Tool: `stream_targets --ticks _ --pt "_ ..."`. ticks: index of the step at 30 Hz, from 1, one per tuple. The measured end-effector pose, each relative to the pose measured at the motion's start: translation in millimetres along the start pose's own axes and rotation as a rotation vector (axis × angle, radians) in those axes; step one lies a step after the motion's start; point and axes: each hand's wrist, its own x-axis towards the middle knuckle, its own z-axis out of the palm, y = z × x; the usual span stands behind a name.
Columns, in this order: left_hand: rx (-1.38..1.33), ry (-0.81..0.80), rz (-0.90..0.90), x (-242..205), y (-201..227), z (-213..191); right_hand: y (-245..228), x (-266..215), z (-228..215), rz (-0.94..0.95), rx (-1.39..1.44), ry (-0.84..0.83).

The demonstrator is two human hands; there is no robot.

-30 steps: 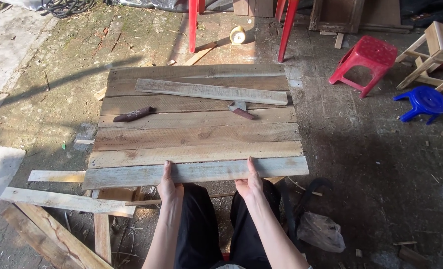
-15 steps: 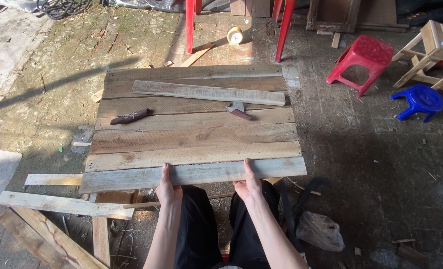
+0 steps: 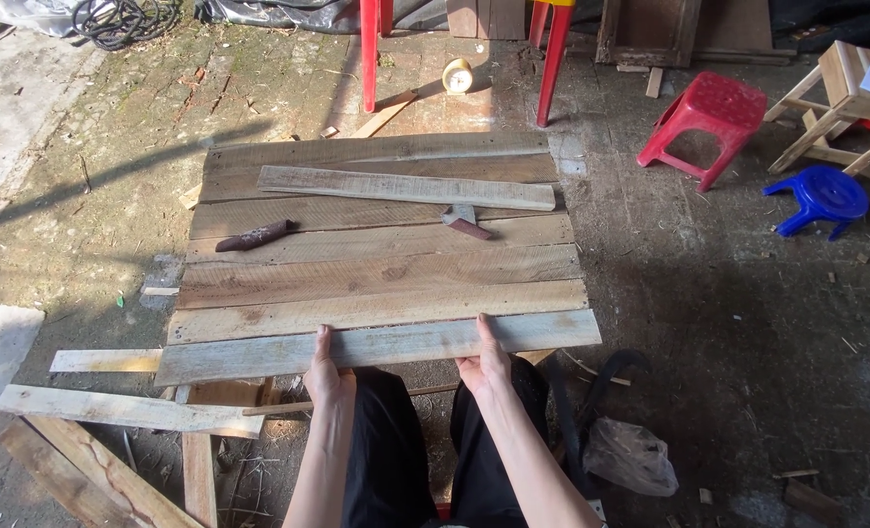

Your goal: Arranging and aligning wooden planks on a frame to create a flat surface.

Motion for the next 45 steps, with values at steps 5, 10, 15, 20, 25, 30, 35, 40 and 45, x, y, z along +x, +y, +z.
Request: stream_targets --ticks 5,10,15,20,25,30,35,40,45 --pt "-0.005 0.013 0.009 10.4 -4.3 -4.4 4.4 9.9 -4.1 -0.056 -0.016 0.014" --pt "0.008 0.002 0.012 6.2 -3.3 -3.4 8.0 21.9 -9.5 -0.085 -0.004 0.034" --pt "0.007 -0.003 0.026 11.7 -6.0 -5.6 4.5 -1.2 2.5 -0.063 -0.008 0.016" --pt "0.012 -0.014 0.040 -1.7 -4.8 -5.8 0.5 -6.4 2.1 -0.047 -0.025 -0.030" --pt "0.023 -0.031 0.043 -8.5 -4.3 -5.2 0.5 6.0 -8.5 -0.031 -0.026 -0.083" --pt "0.033 -0.033 0.040 -13.1 -2.1 -3.9 2.2 11.3 -11.8 0.013 -0.053 -0.118" --pt "0.011 -0.084 -0.041 -23.1 11.0 -4.7 -4.0 4.4 -8.1 0.027 -0.048 -0.138" --pt "0.046 -0.131 -0.026 -4.5 11.5 -20.2 -11.9 -4.1 -8.2 0.056 -0.139 -0.218" --pt "0.179 -0.149 0.021 -22.5 18.5 -4.3 -26.8 -29.8 -26.0 0.016 -0.230 -0.243"
